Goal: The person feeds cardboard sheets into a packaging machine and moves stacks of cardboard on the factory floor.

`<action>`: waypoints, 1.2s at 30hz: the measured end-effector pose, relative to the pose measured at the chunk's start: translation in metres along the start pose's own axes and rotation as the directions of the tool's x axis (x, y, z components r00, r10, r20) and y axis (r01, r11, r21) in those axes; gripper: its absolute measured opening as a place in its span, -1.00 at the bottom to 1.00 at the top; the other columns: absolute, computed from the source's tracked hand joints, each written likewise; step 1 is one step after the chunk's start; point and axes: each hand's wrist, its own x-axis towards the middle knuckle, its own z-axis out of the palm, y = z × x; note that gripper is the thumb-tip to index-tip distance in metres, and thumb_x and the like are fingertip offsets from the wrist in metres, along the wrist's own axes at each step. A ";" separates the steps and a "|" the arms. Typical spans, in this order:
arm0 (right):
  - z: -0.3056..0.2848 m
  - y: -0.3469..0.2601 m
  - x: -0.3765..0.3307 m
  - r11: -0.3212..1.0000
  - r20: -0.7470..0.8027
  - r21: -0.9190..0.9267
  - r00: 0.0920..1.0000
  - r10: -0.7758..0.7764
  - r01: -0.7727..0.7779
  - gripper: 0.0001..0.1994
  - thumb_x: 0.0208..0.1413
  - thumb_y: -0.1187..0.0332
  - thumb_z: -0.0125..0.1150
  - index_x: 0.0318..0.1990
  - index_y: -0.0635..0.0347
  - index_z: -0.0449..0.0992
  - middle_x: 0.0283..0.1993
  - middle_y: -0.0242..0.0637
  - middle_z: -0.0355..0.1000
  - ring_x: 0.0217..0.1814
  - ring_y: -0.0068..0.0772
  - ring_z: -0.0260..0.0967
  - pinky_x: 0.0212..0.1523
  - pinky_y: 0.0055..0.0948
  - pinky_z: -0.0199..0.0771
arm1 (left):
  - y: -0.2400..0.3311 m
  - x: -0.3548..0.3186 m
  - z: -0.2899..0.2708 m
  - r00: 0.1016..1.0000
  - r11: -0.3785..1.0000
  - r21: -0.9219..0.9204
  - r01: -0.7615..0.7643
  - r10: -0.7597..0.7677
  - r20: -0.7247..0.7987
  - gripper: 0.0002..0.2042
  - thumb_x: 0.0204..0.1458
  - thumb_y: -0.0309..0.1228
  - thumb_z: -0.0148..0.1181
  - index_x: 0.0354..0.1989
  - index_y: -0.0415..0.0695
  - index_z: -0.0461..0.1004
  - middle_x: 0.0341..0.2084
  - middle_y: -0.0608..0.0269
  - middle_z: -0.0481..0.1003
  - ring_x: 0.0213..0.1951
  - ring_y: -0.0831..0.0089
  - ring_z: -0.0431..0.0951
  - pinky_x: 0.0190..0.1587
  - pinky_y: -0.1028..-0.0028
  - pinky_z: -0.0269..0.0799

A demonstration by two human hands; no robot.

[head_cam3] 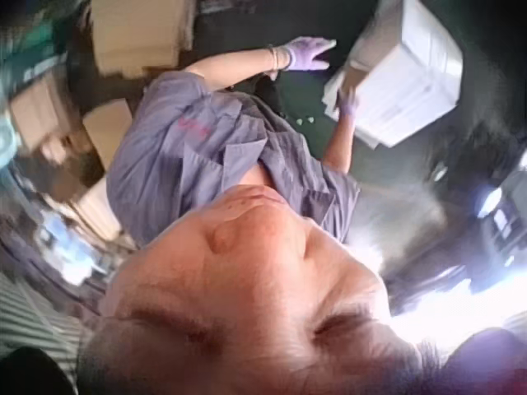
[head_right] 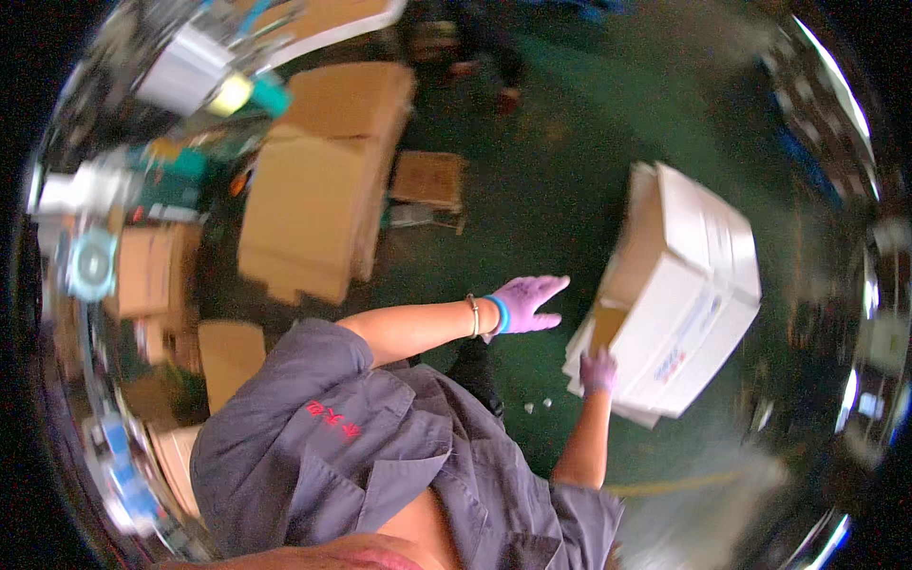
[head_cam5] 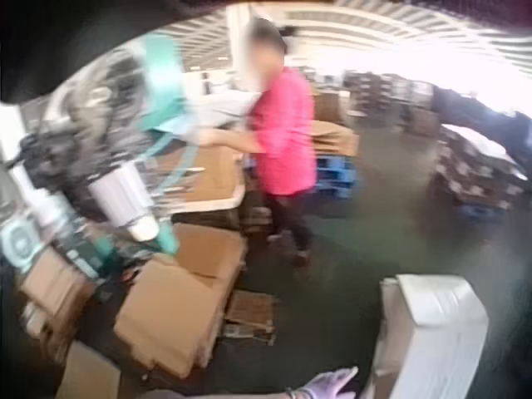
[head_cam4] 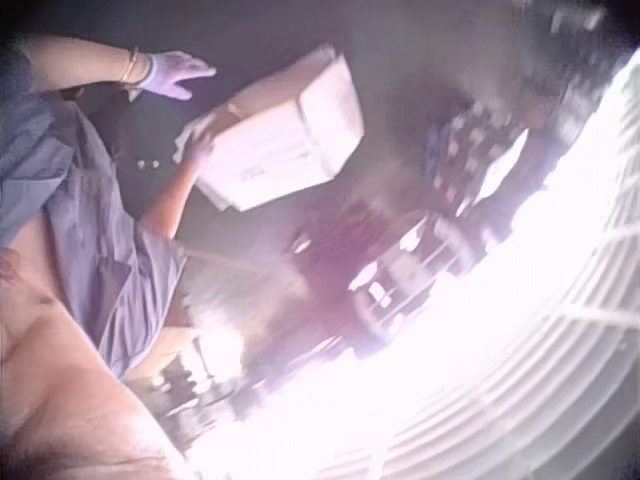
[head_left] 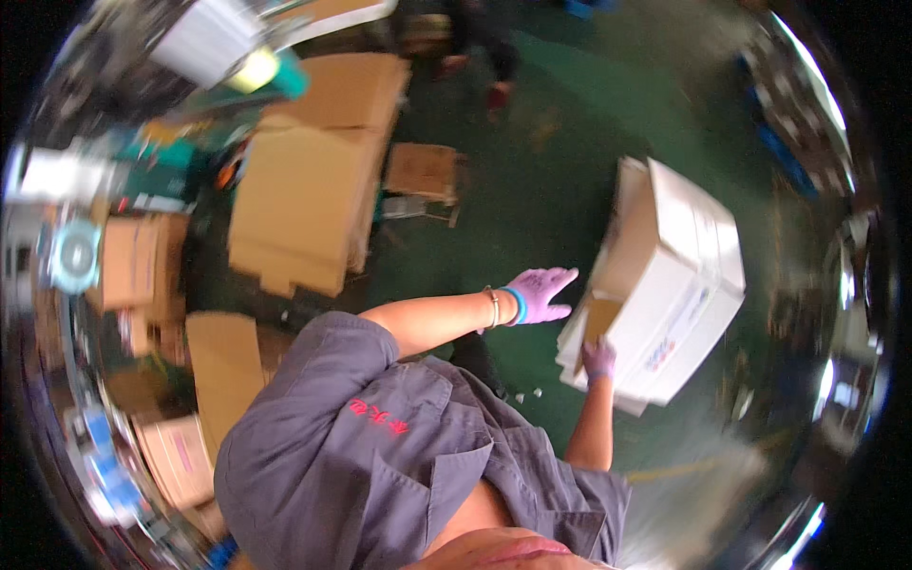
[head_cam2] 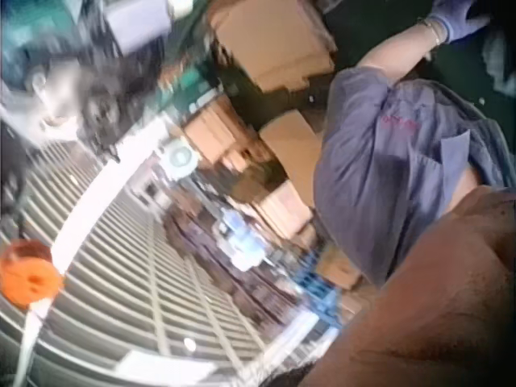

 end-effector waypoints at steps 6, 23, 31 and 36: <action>0.076 -0.093 -0.002 0.725 0.244 0.684 0.962 -0.121 -0.083 -0.61 0.10 0.09 0.08 -0.08 0.21 0.43 -0.22 0.01 0.45 -0.17 0.05 0.42 -0.16 -0.22 0.44 | -0.206 -0.186 -0.023 0.467 0.560 -0.503 0.658 -0.828 -0.311 -0.28 -0.15 -0.03 0.22 0.17 -0.15 0.18 0.05 -0.18 0.32 0.09 -0.02 0.34 0.11 0.20 0.27; -0.054 -0.340 -0.027 0.930 0.284 0.059 0.887 -0.364 0.363 -0.53 0.20 0.04 -0.13 0.10 0.18 0.36 0.07 0.00 0.36 0.15 0.00 0.28 0.13 -0.18 0.27 | -0.455 -0.367 0.030 -0.428 -0.235 -0.957 0.170 -0.892 0.143 -0.09 -0.32 0.05 0.40 0.17 -0.24 0.17 0.17 -0.05 0.22 0.16 0.05 0.28 0.16 0.28 0.27; -0.063 -0.497 -0.030 0.635 0.155 -0.211 0.667 -0.729 0.743 -0.51 0.05 0.08 0.09 0.09 0.16 0.35 0.07 -0.06 0.35 0.12 -0.01 0.26 0.11 -0.14 0.27 | -0.434 -0.453 0.047 0.102 -0.035 -0.961 -0.274 -0.995 0.007 -0.52 -0.11 -0.18 0.35 -0.10 -0.28 0.47 -0.31 0.12 0.57 -0.32 0.32 0.56 -0.41 0.34 0.45; -0.111 -0.622 -0.054 0.478 -0.086 -0.232 0.472 -0.878 0.847 -0.44 -0.04 0.10 0.15 0.12 0.13 0.33 0.13 -0.09 0.29 0.18 -0.03 0.19 0.16 -0.13 0.20 | -0.349 -0.478 -0.062 0.125 -0.108 -0.969 0.222 -0.982 0.139 -0.64 -0.11 -0.15 0.34 -0.37 -0.25 0.53 -0.61 0.15 0.50 -0.67 0.40 0.46 -0.60 0.42 0.39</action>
